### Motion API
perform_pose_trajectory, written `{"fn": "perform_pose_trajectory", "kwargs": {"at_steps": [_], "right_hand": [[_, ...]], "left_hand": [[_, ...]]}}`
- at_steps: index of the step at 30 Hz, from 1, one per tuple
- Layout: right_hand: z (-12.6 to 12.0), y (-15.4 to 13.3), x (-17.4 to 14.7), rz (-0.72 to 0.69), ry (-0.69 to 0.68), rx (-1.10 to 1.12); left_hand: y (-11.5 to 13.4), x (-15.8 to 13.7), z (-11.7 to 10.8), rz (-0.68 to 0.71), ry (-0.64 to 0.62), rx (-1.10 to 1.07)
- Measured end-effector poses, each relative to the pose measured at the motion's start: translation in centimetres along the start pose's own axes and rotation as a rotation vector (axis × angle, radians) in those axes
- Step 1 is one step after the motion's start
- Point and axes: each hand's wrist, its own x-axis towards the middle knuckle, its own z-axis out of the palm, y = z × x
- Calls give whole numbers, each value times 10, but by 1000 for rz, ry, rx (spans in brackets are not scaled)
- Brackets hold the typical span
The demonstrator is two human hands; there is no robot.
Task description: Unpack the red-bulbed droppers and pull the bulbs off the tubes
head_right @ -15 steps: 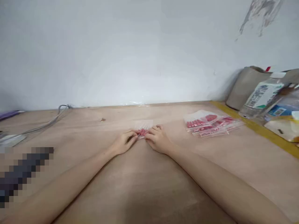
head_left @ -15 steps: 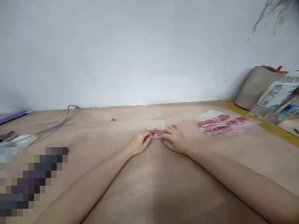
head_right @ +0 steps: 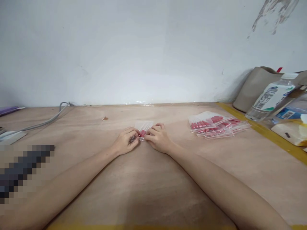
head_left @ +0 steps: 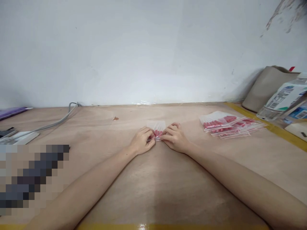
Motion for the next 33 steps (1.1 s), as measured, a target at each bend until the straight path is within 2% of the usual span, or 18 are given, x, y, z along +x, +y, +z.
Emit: {"fn": "perform_pose_trajectory", "kwargs": {"at_steps": [8,14,17,22,27,30,33], "right_hand": [[3,-5,2,118,-3,-40],[3,-7,5,195,-73,-4],[1,-8,6,226,-113,-10],[1,-7,5,220,-82,-14],[3,-5,3,134,-8,-3],[2,-6,4,125,-31,-1],[-1,-9,7,179,-91,15]], "left_hand": [[4,0,-4,-3,-13,-32],[2,6,0,20,-45,-57],[2,9,3,-22,-56,-115],[1,10,4,-166,-69,-259],[-1,8,4,-132,-79,-336],[1,8,3,-127,-81,-337],[3,9,2,-134,-95,-304]]}}
